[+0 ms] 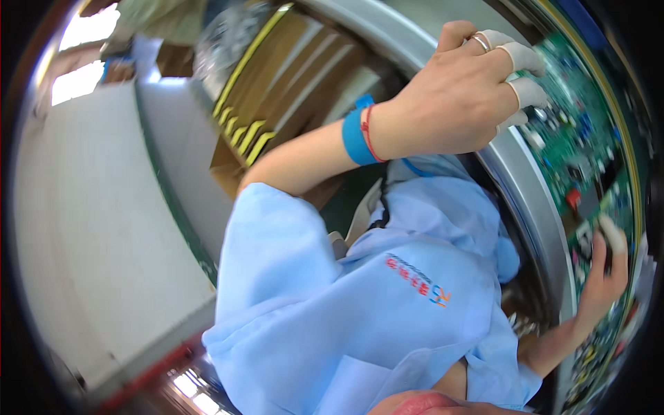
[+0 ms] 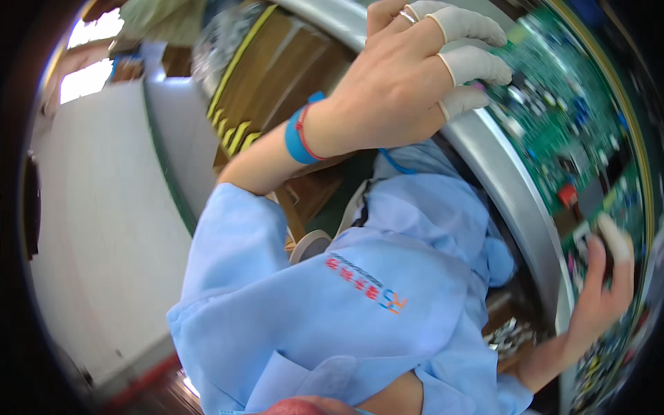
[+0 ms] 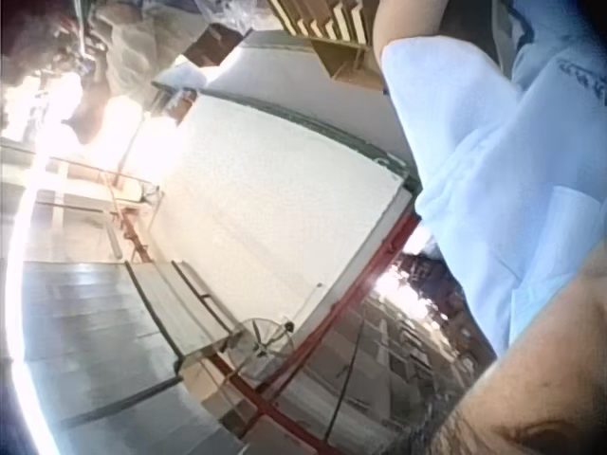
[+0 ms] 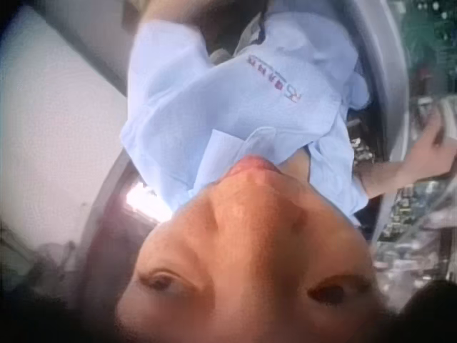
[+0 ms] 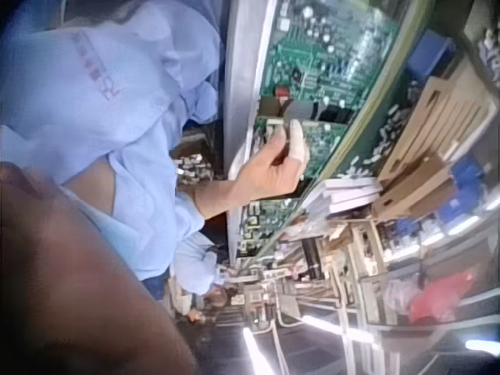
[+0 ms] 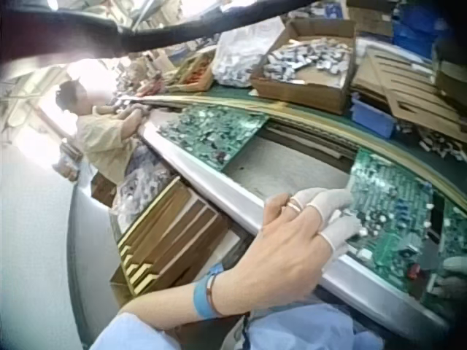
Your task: Manually assemble components such as transformers and heatsinks onto green printed circuit boards (PCBs) on a moving assembly line.
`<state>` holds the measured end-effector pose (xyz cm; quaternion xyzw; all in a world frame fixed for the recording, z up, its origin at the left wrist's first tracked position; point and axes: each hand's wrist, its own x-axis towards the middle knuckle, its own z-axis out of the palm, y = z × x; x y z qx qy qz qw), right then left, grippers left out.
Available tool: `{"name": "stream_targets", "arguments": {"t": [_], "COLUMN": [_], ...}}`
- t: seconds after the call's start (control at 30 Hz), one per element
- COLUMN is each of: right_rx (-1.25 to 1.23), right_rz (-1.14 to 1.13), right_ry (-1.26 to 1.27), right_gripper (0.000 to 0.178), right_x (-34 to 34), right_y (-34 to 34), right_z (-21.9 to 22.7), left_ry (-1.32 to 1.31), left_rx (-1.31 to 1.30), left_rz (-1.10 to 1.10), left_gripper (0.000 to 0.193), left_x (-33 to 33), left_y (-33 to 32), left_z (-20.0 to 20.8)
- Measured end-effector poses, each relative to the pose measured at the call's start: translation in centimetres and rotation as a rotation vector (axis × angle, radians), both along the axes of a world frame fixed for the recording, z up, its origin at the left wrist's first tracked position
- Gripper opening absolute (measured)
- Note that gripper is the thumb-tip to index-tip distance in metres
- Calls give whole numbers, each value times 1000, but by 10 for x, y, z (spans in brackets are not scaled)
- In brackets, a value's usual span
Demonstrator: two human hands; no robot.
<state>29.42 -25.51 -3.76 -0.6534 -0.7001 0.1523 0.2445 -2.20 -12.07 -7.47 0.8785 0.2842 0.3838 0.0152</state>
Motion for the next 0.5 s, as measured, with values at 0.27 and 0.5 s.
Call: {"name": "stream_targets", "arguments": {"t": [0.27,0.5], "right_rx": [-35,50], "right_rz": [-31,-33], "right_ry": [16,-173], "right_gripper": [23,23], "right_x": [32,47], "right_y": [2,-27], "right_z": [0,8], "left_ry": [489,812], "left_rx": [-20,-784], "left_rz": [1210,1787], "left_gripper": [13,57], "left_x": [-249,-426], "left_y": [-33,-33], "left_z": [-18,-105]}}
